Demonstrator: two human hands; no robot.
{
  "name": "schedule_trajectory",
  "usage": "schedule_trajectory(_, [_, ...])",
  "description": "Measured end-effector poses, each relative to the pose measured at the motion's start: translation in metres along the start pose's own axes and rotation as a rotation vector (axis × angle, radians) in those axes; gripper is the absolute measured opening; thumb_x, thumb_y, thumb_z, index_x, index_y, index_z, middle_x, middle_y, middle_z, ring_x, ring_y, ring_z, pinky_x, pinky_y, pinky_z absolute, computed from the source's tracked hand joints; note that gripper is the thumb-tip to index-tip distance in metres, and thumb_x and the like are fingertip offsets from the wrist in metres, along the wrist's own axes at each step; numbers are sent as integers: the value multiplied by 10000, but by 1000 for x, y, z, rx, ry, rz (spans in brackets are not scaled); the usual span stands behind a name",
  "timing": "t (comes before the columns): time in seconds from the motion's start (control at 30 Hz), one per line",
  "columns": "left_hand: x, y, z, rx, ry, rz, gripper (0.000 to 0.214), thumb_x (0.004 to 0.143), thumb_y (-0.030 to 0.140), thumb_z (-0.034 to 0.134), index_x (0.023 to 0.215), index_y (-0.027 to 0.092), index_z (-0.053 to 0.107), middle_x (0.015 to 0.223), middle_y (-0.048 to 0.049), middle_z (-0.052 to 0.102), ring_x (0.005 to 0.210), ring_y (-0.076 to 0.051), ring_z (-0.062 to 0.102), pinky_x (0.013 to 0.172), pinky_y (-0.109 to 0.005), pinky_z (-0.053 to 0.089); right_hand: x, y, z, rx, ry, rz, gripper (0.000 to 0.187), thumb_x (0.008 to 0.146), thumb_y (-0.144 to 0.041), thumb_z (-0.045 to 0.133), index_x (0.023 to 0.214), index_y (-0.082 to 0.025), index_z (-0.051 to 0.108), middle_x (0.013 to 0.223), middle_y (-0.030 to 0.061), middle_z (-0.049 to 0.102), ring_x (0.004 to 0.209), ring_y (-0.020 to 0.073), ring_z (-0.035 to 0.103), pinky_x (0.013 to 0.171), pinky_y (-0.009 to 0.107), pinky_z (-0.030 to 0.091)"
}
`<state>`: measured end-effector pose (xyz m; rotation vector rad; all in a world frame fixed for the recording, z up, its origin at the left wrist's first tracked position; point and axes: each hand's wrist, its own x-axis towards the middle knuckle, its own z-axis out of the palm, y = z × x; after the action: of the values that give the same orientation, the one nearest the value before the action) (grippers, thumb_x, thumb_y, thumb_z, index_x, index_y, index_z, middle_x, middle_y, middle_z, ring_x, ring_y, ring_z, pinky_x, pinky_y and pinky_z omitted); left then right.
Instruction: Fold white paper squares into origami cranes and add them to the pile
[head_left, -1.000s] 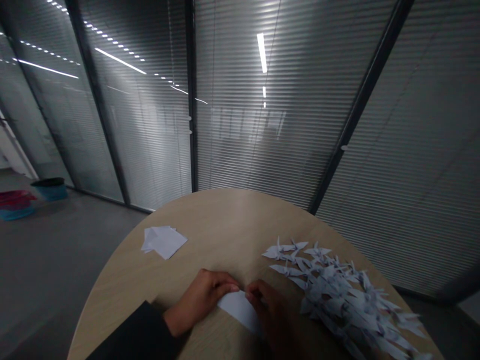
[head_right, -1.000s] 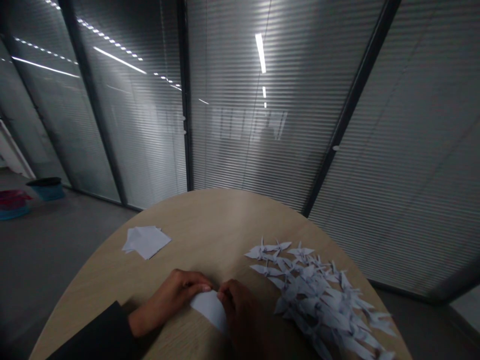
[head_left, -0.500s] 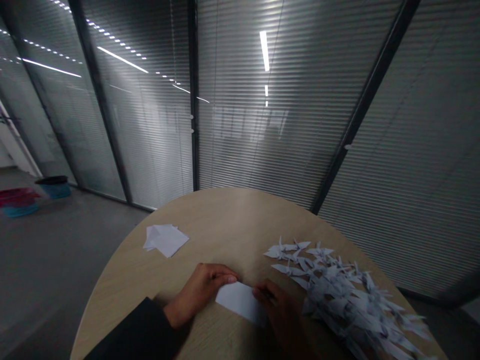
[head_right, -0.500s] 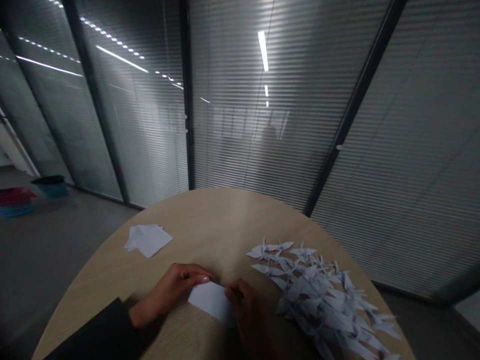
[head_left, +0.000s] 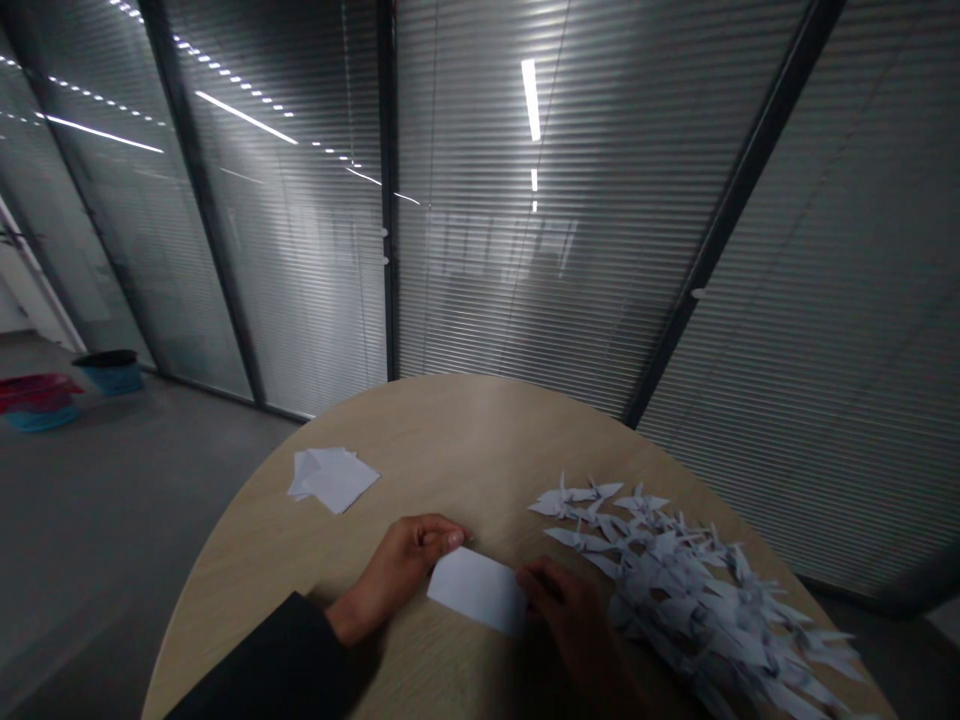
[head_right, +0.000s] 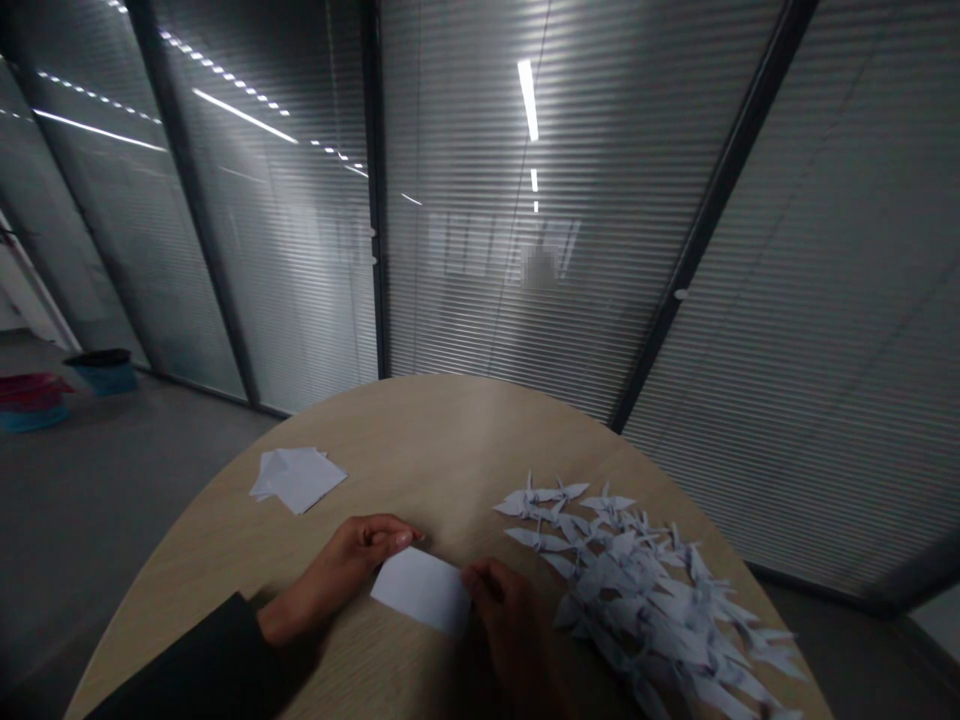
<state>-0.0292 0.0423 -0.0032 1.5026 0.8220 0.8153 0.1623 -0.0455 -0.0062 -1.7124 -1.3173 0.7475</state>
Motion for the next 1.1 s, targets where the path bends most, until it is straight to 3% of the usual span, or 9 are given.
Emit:
schedule_trajectory(0.23, [-1,1,2,-2,-31,1,628,669,670,669,931,102,720,624,-8,570,553,-118,427,515,-239,298,-3,-4,-2,-43,9,-42,318,710,-505,441,541,-235,444,559,5,556,561,177,512,547,293,388])
schedule_trajectory(0.4, [-2,2,2,7,-22,-18,619,684,642,683,996,108,694,541,43,489,491,-90,363,476,-223,242,-2,-3,0,-55,100,-34,333,714,-525,428,570,-231,493,577,15,587,569,184,533,570,303,406])
schedule_trajectory(0.67, [-5,13,5,-80,-70,-65,524,665,651,685,577,144,584,522,23,525,484,-101,459,520,-239,364,0,-1,-4,30,74,-43,366,729,-539,481,628,-204,589,631,32,638,620,200,583,592,295,448])
schedule_trajectory(1.0, [-5,10,4,-75,-45,-37,531,666,659,675,584,144,577,497,35,481,465,-89,403,489,-231,290,0,5,0,-52,105,-105,392,804,-543,422,578,-236,513,561,9,583,580,182,557,571,290,423])
schedule_trajectory(1.1, [-3,5,4,-33,-1,-62,535,634,649,705,732,125,661,502,51,468,470,-86,368,478,-226,245,-3,6,3,-100,131,-116,376,826,-531,387,600,-252,497,570,10,583,566,182,545,557,288,423])
